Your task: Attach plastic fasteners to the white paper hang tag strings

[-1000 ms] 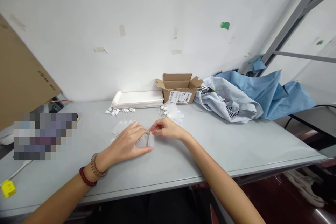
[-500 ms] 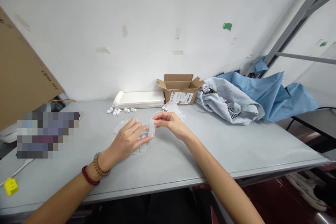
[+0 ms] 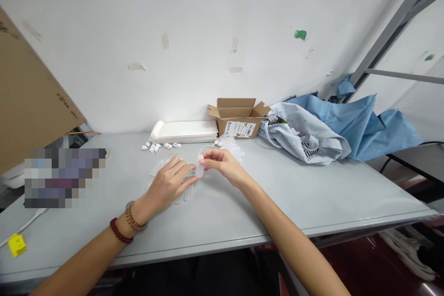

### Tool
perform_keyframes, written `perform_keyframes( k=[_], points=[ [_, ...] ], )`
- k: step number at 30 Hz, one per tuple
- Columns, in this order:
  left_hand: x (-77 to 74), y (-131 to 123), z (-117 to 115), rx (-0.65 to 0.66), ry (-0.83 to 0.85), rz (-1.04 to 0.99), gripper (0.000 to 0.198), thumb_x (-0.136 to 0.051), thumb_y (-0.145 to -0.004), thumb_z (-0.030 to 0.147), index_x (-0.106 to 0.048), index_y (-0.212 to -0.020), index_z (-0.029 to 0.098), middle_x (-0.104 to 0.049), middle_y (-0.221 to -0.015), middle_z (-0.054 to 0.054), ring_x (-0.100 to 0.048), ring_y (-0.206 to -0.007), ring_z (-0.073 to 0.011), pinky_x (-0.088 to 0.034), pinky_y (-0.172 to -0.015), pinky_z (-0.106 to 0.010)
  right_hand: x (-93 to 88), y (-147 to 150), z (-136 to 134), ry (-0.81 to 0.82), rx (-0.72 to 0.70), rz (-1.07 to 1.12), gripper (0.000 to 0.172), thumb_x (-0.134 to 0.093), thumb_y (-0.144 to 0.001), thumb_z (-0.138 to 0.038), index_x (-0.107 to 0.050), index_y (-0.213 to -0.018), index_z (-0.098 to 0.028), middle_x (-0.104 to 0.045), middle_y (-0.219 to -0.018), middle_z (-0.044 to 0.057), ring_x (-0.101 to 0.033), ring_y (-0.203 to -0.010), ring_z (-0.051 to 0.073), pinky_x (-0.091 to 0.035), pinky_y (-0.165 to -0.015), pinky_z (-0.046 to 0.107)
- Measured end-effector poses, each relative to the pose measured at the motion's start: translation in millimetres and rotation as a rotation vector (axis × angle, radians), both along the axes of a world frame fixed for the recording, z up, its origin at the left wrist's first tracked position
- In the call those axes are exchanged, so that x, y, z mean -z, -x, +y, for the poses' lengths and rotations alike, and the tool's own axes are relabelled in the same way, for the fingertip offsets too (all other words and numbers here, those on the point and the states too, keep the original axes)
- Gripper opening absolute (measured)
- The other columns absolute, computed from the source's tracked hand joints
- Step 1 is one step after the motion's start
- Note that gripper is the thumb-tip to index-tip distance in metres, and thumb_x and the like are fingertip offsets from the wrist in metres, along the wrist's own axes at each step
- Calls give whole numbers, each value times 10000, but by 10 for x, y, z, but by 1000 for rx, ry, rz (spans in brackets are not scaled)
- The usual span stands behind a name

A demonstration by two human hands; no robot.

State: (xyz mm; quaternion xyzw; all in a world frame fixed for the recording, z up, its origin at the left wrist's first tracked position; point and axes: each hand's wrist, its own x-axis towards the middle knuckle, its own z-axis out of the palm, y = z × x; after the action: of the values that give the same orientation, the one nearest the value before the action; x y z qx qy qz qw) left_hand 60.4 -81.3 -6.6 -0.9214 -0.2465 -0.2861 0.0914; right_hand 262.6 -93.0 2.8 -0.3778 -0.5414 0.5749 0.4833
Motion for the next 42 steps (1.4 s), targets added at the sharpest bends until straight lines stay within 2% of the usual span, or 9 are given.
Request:
perform_keyframes(
  k=[10,13,17,22,26,31,36,39,42],
  points=[
    [39,6,23,-32,141,-79,236,-480,-923,346,-590,-970,143,-601,-788,-60,-522,-709,-181,-423,-621,-302,59,156,-39,-39,48,16,360,-747,-697,-338,-580,-981,-192,-685,-920,49,-646,-892,191,-489,-833,356],
    [28,-3,17,-36,242,-214,234,-515,-905,361,-597,-1002,164,-593,-740,-22,-519,-627,-140,-425,-599,-272,85,170,-27,-90,110,-4,352,-740,-702,-352,-566,-965,-196,-671,-896,44,-642,-873,187,-501,-826,364],
    [-7,-17,3,-101,358,-410,250,-522,-899,358,-592,-1053,174,-499,-626,39,-491,-554,-103,-420,-563,-229,146,191,-16,-161,164,-127,339,-734,-700,-337,-577,-961,-188,-632,-883,43,-615,-855,177,-520,-750,332],
    [-44,-26,-12,-120,435,-432,201,-515,-899,320,-603,-1028,193,-517,-631,44,-490,-551,-96,-416,-554,-215,189,235,-33,-171,108,-158,347,-717,-709,-346,-582,-983,-181,-634,-889,55,-614,-829,189,-540,-616,309],
    [-64,-40,-23,-159,491,-494,174,-515,-890,337,-591,-940,189,-476,-583,59,-467,-515,-98,-404,-537,-217,189,263,-47,-182,101,-155,348,-724,-702,-357,-592,-974,-185,-638,-932,65,-618,-858,197,-544,-610,303],
    [-108,-44,-35,-210,673,-572,217,-545,-858,399,-597,-874,189,-419,-559,62,-429,-495,-101,-379,-510,-224,190,277,-64,-216,127,-194,320,-713,-718,-350,-591,-966,-190,-636,-916,60,-615,-861,193,-540,-601,288],
    [-158,-24,-19,-181,826,-587,242,-585,-817,423,-635,-869,192,-390,-546,59,-401,-492,-108,-361,-491,-229,204,270,-80,-289,199,-304,304,-704,-733,-364,-603,-975,-210,-652,-899,53,-628,-840,190,-526,-586,276],
    [-168,-7,4,-168,864,-582,246,-584,-815,423,-647,-870,192,-409,-537,55,-416,-503,-116,-364,-500,-234,203,271,-89,-339,229,-338,342,-705,-736,-379,-606,-1020,-217,-665,-903,55,-633,-846,194,-524,-602,280],
    [-170,2,27,-147,881,-558,255,-575,-819,424,-660,-873,190,-462,-557,40,-444,-540,-127,-366,-517,-238,195,269,-93,-424,252,-401,293,-675,-771,-381,-629,-1008,-216,-679,-934,66,-631,-839,190,-524,-624,287]
  ],
)
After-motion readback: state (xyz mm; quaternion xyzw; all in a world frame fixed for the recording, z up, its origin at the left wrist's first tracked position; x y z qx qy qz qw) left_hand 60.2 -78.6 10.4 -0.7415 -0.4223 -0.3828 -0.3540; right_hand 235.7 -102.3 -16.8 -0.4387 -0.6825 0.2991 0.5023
